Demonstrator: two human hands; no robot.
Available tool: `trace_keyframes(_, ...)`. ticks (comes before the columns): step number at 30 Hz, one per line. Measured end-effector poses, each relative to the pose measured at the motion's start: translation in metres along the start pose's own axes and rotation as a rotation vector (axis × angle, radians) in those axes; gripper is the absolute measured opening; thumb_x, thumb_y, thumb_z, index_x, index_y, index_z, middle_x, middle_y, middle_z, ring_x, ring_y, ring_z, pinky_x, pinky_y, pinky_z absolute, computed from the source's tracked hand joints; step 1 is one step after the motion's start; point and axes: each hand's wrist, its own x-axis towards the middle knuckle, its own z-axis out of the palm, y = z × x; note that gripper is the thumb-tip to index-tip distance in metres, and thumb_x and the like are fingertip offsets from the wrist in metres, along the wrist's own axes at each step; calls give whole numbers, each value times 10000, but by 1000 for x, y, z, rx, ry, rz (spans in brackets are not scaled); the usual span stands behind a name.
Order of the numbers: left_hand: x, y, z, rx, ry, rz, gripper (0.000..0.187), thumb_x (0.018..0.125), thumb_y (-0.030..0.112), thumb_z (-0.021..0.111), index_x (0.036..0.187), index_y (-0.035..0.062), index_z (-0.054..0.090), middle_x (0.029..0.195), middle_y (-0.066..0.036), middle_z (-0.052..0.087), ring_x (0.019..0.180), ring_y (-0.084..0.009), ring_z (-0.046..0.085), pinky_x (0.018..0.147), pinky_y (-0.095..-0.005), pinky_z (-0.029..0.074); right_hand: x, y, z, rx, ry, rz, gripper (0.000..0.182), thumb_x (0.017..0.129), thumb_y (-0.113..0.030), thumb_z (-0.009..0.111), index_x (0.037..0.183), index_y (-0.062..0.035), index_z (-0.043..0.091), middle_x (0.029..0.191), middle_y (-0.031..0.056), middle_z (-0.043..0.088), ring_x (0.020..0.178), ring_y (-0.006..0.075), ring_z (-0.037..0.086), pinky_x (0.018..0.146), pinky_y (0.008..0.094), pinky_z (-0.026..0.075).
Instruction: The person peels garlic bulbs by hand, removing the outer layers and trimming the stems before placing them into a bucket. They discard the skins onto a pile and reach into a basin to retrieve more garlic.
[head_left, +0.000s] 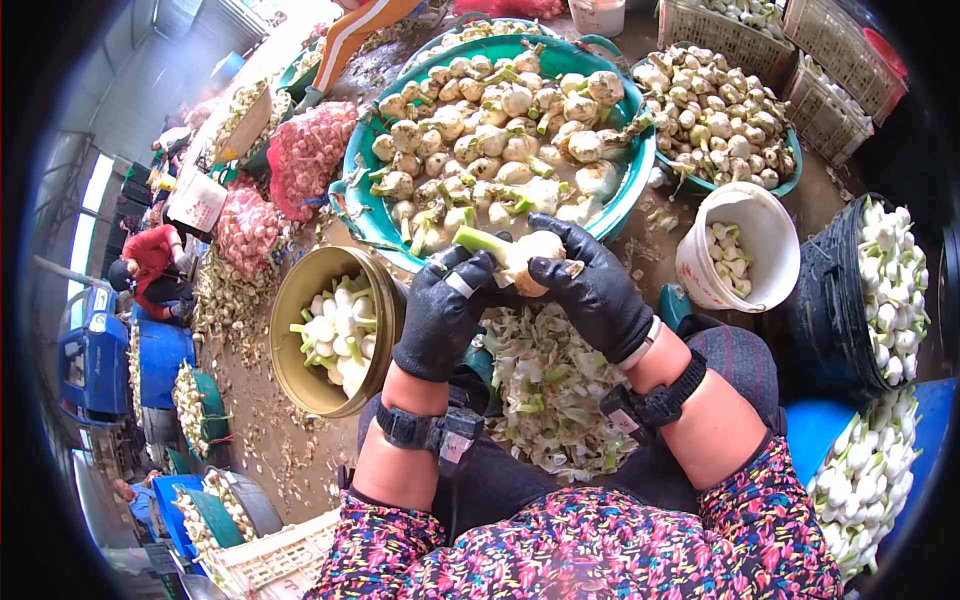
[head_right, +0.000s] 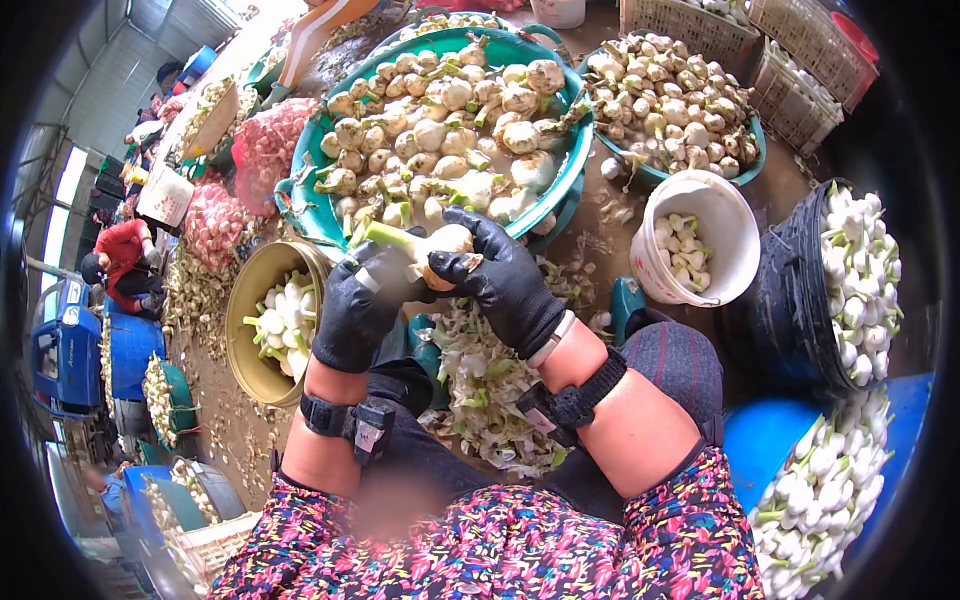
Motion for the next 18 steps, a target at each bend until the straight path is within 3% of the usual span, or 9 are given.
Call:
trace_keyframes(4, -3, -2, 6, -102, -75, -150, 189, 853, 47, 512, 977, -79, 579, 909, -118, 599, 793, -186, 629, 637, -302, 552, 0, 1, 1, -94, 27, -92, 545, 815, -167, 645, 1261, 28, 400, 1036, 81, 571, 907, 133, 554, 799, 273, 471)
trace_keyframes(7, -6, -5, 10, -214, -73, -142, 183, 845, 29, 499, 972, -68, 589, 913, -109, 604, 793, -178, 630, 615, -277, 542, 1, 5, -6, 1, 53, 22, 498, 848, -256, 596, 1234, 11, 428, 1015, 87, 582, 900, 152, 574, 782, 292, 487)
trace_keyframes(9, -6, -4, 11, -901, 135, -485, 185, 818, 7, 507, 967, -37, 606, 888, -98, 611, 804, -157, 627, 637, -268, 526, -1, -1, -8, 486, -133, 472, 426, 875, -323, 530, 1167, -19, 475, 985, 90, 593, 839, 178, 609, 690, 311, 523)
trace_keyframes(10, -7, -3, 8, -788, 109, -522, 186, 797, 9, 523, 956, -3, 619, 862, -67, 615, 809, -134, 606, 678, -263, 494, -4, -5, -7, 452, -166, 587, 370, 871, -341, 519, 1106, -56, 504, 948, 87, 604, 762, 191, 629, 591, 320, 537)
trace_keyframes(12, -6, -4, 15, -702, 97, -364, 159, 795, 3, 552, 938, 9, 621, 855, -41, 613, 806, -117, 577, 715, -265, 467, -9, -4, -6, 422, -360, 691, 369, 848, -343, 549, 1095, -72, 511, 906, 67, 609, 704, 177, 628, 539, 315, 532)
trace_keyframes(13, -7, 1, 20, -600, 80, -353, 140, 802, 11, 574, 935, 11, 619, 872, -33, 606, 796, -113, 559, 710, -257, 452, -10, 9, -2, 386, -266, 616, 391, 828, -360, 568, 1095, -79, 512, 896, 75, 616, 744, 187, 631, 576, 323, 538)
trace_keyframes(16, -6, 5, 16, -846, 184, -536, 208, 800, 2, 584, 998, 44, 629, 907, -75, 613, 848, -133, 583, 761, -283, 472, -8, -8, -7, 482, -300, 664, 417, 822, -365, 573, 1112, -71, 514, 958, 85, 617, 781, 198, 633, 614, 346, 540)
trace_keyframes(17, -10, -7, 4, -241, -37, -165, 255, 794, -38, 551, 1024, 45, 625, 945, -102, 617, 874, -174, 608, 777, -303, 488, -7, -6, -12, 509, -295, 589, 444, 825, -361, 569, 1145, -60, 510, 1025, 97, 608, 849, 202, 624, 684, 360, 536)
trace_keyframes(18, 1, 10, -7, -231, -29, -113, 275, 797, -65, 508, 1023, 40, 624, 958, -122, 614, 871, -203, 619, 758, -307, 499, -6, -9, -7, 538, -217, 527, 462, 828, -358, 568, 1167, -50, 507, 1073, 109, 591, 897, 207, 612, 737, 362, 528)
